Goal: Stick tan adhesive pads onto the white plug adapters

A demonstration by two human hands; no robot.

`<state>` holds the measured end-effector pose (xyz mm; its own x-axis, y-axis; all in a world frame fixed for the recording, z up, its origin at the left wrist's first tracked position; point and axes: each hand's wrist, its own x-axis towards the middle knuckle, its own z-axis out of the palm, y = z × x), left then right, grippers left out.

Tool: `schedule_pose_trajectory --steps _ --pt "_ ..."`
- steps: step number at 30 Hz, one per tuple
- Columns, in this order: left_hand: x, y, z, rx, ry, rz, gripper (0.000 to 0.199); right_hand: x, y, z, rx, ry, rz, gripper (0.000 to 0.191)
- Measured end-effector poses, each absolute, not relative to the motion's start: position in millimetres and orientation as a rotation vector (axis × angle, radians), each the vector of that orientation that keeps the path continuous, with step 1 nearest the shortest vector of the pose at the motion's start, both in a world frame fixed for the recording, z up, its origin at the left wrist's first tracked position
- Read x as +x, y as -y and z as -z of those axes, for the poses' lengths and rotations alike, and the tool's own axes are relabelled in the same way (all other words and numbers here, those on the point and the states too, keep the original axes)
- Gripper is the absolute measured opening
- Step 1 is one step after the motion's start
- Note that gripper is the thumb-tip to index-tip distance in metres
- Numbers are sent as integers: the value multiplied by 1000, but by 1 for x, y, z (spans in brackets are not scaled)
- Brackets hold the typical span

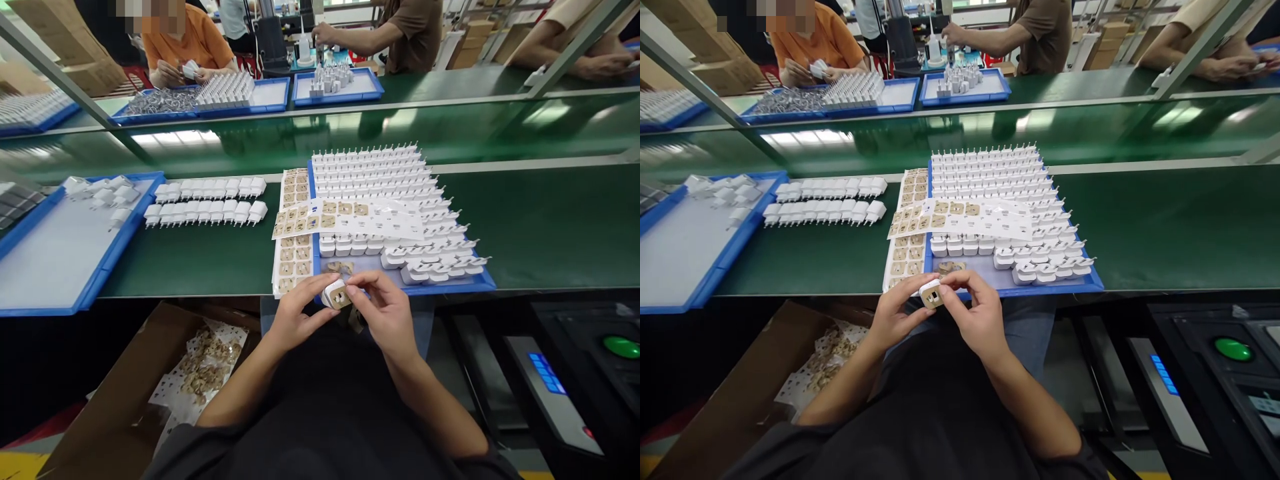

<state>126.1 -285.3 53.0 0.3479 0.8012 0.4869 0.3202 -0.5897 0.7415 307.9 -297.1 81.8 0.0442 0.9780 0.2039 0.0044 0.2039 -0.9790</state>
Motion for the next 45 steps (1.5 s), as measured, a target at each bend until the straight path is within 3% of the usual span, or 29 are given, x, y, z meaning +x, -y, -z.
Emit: schedule_pose_trajectory --steps 20,36,42,45 --pt "125 286 -55 2124 -954 -1215 54 302 301 -82 -1162 1409 -837 6" --pt "120 290 -56 2144 -971 -1288 55 303 292 -81 -1198 1613 -354 14" --pt "123 293 -51 1985 -988 -1410 53 303 295 -73 -945 1475 -1033 35" --pt "127 293 -48 1953 -960 -1496 53 296 299 -70 -868 1373 -1206 31"
